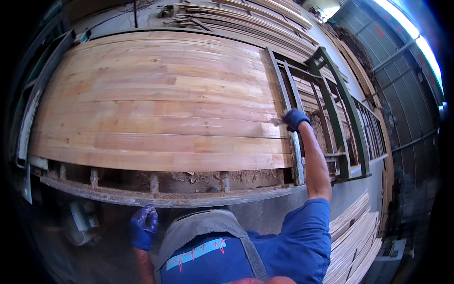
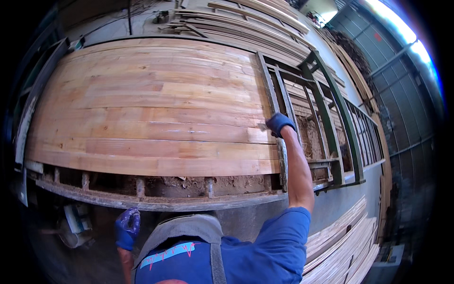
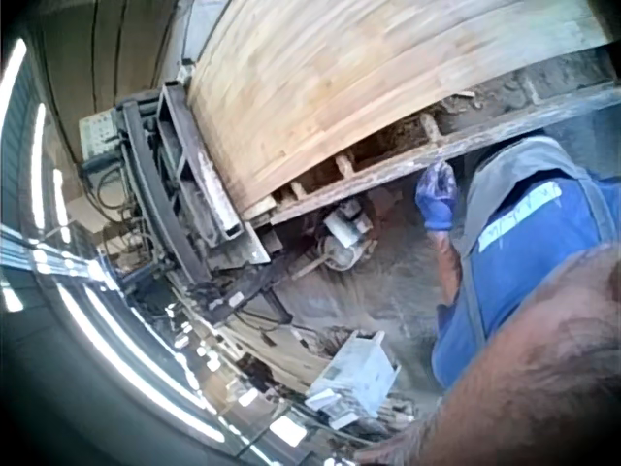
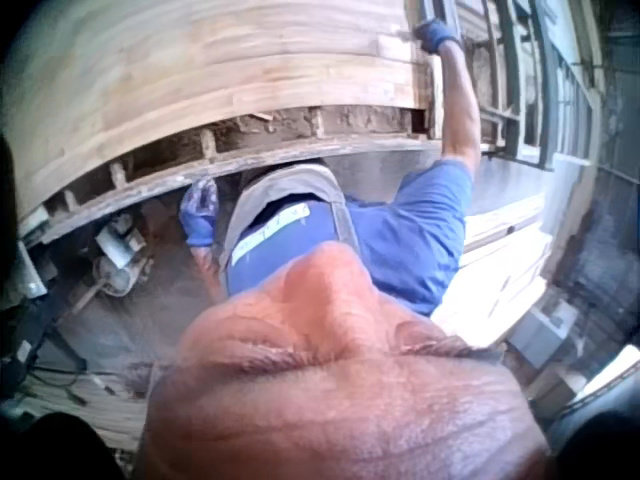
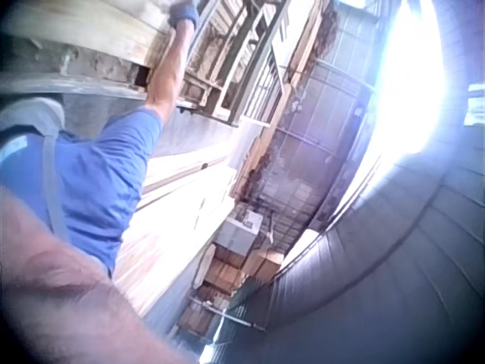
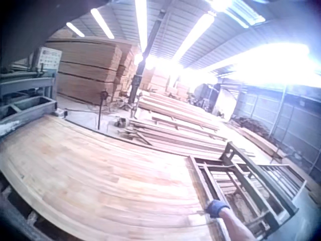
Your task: The person applies a white liquid to wooden planks using a brush and a small container. They dip the brush into a bucket, transfer liquid to the container, and then spread it along the length of each plank. The person also stacks the treated planks and uses a hammer to tap them into place on a curved wooden structure.
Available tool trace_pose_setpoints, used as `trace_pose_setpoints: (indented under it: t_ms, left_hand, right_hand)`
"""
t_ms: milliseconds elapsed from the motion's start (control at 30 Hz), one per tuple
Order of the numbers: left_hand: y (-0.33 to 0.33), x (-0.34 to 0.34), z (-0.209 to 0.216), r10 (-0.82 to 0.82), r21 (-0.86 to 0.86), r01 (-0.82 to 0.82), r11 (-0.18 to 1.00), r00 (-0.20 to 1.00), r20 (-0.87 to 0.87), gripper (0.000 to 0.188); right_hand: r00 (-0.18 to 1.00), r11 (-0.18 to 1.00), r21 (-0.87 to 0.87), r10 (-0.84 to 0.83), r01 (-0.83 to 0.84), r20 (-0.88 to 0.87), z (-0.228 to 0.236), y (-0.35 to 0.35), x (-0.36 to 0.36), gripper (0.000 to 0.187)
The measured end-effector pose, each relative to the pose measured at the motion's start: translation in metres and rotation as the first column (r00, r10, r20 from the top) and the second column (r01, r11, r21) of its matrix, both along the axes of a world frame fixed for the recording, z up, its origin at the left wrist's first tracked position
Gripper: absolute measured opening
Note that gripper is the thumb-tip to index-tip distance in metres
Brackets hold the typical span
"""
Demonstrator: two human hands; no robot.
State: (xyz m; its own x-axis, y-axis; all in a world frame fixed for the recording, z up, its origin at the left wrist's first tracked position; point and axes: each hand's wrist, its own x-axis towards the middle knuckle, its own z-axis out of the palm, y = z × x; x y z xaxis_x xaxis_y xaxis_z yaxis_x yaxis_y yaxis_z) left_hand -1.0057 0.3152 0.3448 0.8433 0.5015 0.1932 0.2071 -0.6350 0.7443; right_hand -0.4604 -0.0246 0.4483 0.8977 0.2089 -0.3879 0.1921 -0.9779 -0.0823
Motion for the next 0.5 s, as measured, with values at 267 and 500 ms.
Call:
trace_pose_setpoints:
  t_ms: [267, 500]
  left_hand:
    - [0.008, -0.033, 0.028, 0.103, -0.029, -0.104, 0.994, 0.995, -0.016, 0.015]
    - [0.085, -0.061, -0.034, 0.538, -0.431, -0.467, 0.772, 0.842, 0.051, 0.022]
  right_hand:
    - [0.931, 0.974, 0.22, 0.133, -0.058, -0.339, 0.036, 0.069, -0.052, 0.024]
    - [0.994, 0.894, 0.442, 0.029, -0.074, 0.107, 0.02, 0.147, 0.046, 0.029]
